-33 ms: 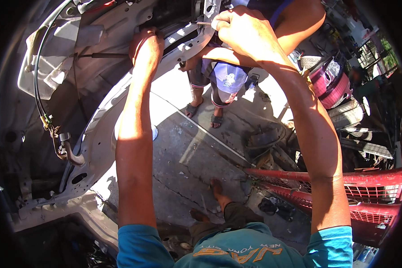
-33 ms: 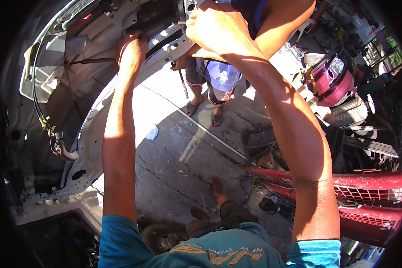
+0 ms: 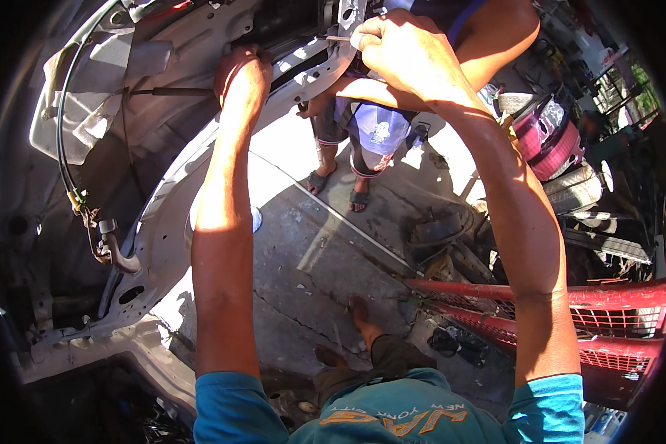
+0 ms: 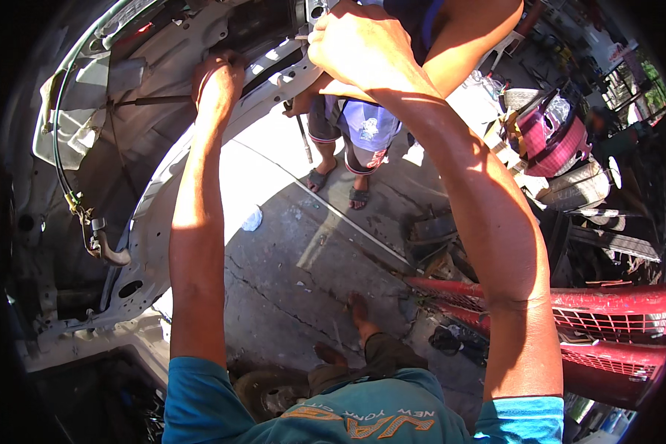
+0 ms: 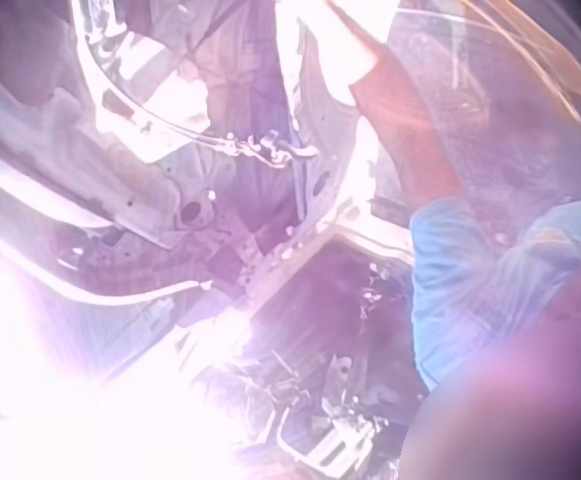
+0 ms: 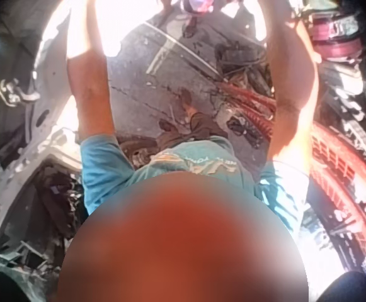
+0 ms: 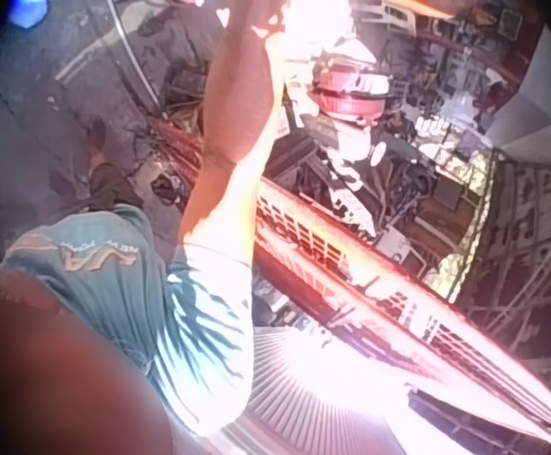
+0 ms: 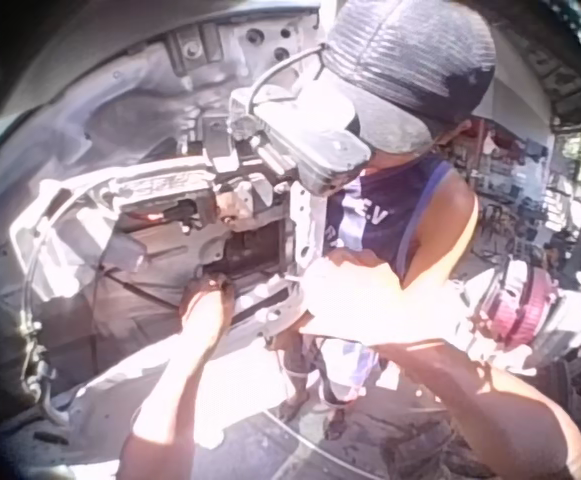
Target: The person uses a screwdriver to remove screws from the car door frame and then detaches the door panel. They continue to remove additional screws and manipulate the door components to separate the panel from the door structure.
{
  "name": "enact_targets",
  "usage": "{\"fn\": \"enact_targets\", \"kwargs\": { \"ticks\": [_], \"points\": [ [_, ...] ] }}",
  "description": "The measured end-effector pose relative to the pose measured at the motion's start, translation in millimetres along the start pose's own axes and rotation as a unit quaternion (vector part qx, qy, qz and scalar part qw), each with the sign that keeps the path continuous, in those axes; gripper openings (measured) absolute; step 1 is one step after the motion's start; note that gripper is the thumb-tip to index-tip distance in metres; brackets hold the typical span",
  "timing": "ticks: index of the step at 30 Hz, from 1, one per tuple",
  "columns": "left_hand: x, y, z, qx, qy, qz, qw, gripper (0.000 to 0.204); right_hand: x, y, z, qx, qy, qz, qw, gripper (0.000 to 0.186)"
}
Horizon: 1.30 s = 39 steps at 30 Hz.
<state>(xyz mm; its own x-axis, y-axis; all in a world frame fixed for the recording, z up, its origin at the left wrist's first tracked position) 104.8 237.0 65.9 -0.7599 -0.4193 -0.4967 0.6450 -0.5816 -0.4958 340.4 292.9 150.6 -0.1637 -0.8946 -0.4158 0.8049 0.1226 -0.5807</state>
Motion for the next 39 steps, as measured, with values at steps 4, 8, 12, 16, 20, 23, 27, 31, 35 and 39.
{"fn": "enact_targets", "kwargs": {
  "ticks": [4, 8, 12, 16, 20, 23, 27, 31, 35, 39],
  "points": [
    [4, -14, -5, 0.012, 0.023, 0.012, 1.0, 0.028, -5, -1, -12, -0.032, 0.014, -0.022, 0.999, 0.029],
    [3, -16, -1, 0.013, 0.016, 0.045, 0.999, 0.029, -2, 11, -34, 0.071, 0.032, -0.109, 0.991, 0.028],
    [11, -23, -7, 0.01, 0.008, 0.023, 1.0, 0.031, -1, 6, -23, 0.091, -0.113, -0.258, 0.955, 0.029],
    [6, -25, -11, -0.027, -0.09, 0.026, 0.995, 0.034, -6, 10, -27, 0.081, -0.162, -0.31, 0.933, 0.033],
    [-1, -25, 1, -0.019, -0.13, -0.089, 0.987, 0.039, -9, 12, -32, 0.034, -0.146, -0.268, 0.952, 0.03],
    [0, -28, 7, -0.031, -0.18, -0.175, 0.967, 0.04, -4, 13, -33, 0.018, -0.107, -0.219, 0.97, 0.024],
    [-4, -22, 13, -0.145, -0.191, -0.237, 0.941, 0.03, 0, 9, -25, 0.007, -0.067, -0.165, 0.984, 0.015],
    [2, -29, 7, -0.034, -0.19, -0.144, 0.971, 0.048, 2, 5, -23, 0.023, -0.05, -0.194, 0.979, 0.016],
    [-1, -25, 6, -0.026, -0.164, -0.118, 0.979, 0.046, 2, 8, -15, -0.008, -0.068, -0.18, 0.981, 0.015],
    [1, -27, 4, 0.0, -0.168, -0.09, 0.982, 0.043, 5, 6, -12, 0.019, -0.055, -0.183, 0.981, 0.015]
  ]
}}
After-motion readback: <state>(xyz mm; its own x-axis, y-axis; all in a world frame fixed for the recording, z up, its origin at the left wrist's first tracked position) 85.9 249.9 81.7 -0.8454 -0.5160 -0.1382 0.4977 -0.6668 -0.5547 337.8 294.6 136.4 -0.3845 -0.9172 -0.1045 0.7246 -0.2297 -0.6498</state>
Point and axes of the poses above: each hand's wrist, its own y-axis away from the middle knuckle, its own z-axis out of the back of the hand, x = y × z, the point moved 4 cm from there along -y, towards the middle knuckle, and after that the axes turned 5 degrees about z, right-handed, at the moved point
